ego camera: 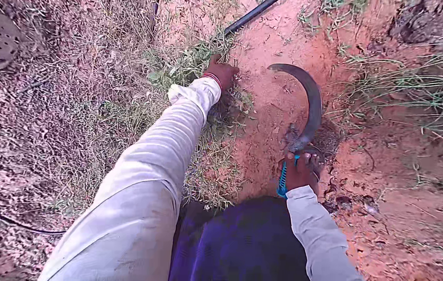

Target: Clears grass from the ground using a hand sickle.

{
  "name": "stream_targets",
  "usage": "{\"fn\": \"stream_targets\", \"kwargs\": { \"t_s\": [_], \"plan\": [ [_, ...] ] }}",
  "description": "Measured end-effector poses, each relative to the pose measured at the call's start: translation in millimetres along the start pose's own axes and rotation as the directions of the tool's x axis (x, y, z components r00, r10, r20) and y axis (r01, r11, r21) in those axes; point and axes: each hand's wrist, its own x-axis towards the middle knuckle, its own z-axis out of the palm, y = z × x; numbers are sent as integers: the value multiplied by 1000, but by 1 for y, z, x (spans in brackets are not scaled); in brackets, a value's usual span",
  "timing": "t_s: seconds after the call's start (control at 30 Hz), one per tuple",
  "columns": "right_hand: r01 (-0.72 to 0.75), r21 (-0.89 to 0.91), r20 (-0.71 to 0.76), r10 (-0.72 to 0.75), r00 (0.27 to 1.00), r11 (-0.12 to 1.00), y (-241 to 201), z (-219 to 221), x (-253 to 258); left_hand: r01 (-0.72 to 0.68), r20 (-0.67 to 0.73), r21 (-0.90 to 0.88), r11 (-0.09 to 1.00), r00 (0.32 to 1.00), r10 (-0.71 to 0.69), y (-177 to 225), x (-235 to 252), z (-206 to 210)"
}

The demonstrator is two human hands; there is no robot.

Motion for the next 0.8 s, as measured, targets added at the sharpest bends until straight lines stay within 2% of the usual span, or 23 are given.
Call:
{"fn": "stream_targets", "kwargs": {
  "t_s": [0.1, 0.17, 0.23, 0.3, 0.37, 0.4, 0.47, 0.53, 0.6, 0.63, 0.67, 0.73, 0.8],
  "plan": [
    [29, 107, 47, -34, 998, 994, -10, -3, 19, -43, -157, -318, 947, 988, -8, -27, -10, 2],
    [-10, 133, 97, -3, 995, 991, -19, 9, 44, -31, -185, -396, 918, 982, -47, -38, -11, 4],
    [-66, 24, 134, 62, 989, 998, -22, 27, 66, 11, -168, -374, 927, 983, -79, -38, -9, 5],
    [-111, -98, 147, 125, 981, 989, -13, 40, 68, 99, -49, -236, 967, 992, -114, -26, -6, 4],
    [-114, -189, 150, 144, 978, 975, -2, 41, 47, 136, 30, -44, 990, 990, -135, -13, 2, 2],
    [-126, -227, 155, 164, 974, 966, 5, 36, 28, 146, 39, -10, 989, 989, -145, -11, 2, 4],
    [-152, -258, 163, 198, 967, 954, 14, 20, -14, 128, 30, -111, 985, 992, -126, -18, -5, 3],
    [-100, -184, 145, 128, 981, 978, 17, 3, -49, 76, -67, -427, 901, 991, -115, -39, -16, 8],
    [25, -50, 81, -21, 996, 998, 12, -1, -57, 64, -126, -704, 707, 969, -213, -56, -33, 16],
    [60, 19, 70, -61, 996, 998, 1, 0, -47, 54, -159, -782, 621, 946, -283, -61, -39, 19],
    [63, 89, 71, -69, 995, 994, -14, 5, -29, 26, -190, -835, 550, 924, -332, -62, -44, 20],
    [-21, 223, 88, 1, 996, 975, -45, 24, 21, -73, -279, -879, 472, 881, -382, -65, -45, 24],
    [-106, 261, 138, 72, 988, 959, -66, 55, 74, -120, -359, -862, 493, 832, -424, -71, -39, 24]
  ]
}}
